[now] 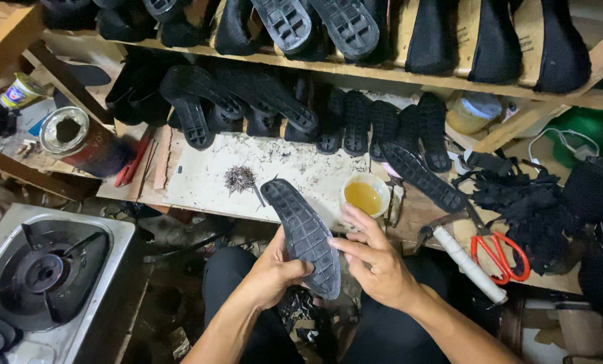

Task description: The person sits at a workbench and applies glue by hand to the tread side of rubber shoe soles, dipping fingers into a cup of glue and spreading it over the sole surface. Finished soles are placed on the wooden rack above the bench, and new soles are taken from the rack to continue.

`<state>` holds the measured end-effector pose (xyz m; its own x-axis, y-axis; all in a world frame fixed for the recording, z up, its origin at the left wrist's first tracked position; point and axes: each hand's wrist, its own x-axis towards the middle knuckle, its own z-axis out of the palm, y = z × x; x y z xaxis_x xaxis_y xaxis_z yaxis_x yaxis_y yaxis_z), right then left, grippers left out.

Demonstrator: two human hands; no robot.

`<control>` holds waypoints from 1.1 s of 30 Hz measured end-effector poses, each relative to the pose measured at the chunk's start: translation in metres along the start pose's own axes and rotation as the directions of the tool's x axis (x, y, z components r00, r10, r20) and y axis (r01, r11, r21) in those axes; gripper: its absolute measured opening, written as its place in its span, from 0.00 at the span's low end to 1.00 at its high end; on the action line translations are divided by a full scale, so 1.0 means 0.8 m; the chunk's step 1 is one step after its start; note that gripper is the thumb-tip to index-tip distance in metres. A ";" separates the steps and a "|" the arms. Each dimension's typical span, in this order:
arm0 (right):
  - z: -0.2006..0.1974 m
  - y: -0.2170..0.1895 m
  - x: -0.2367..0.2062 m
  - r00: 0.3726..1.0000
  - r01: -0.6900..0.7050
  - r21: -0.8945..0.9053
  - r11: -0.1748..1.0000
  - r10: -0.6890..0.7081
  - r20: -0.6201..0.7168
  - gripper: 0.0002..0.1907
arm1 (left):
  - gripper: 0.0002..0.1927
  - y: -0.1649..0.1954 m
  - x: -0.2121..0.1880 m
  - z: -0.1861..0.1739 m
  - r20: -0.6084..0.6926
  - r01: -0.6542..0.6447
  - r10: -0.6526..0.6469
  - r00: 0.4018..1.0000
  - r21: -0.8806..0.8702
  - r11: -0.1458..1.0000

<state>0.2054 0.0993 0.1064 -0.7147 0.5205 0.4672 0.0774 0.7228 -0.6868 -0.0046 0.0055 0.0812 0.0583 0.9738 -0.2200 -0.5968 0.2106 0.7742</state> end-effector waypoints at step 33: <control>-0.047 0.027 0.017 0.899 -0.400 0.887 0.232 0.290 0.329 0.55 | 0.36 0.022 -0.045 -0.023 0.479 0.113 -0.250 0.842 0.295 0.949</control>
<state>0.2237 0.1391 0.1191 -0.8486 0.5277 0.0373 -0.3129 -0.4437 -0.8398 -0.0319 -0.0272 0.0920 0.5813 0.8082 -0.0941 -0.3235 0.3357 0.8847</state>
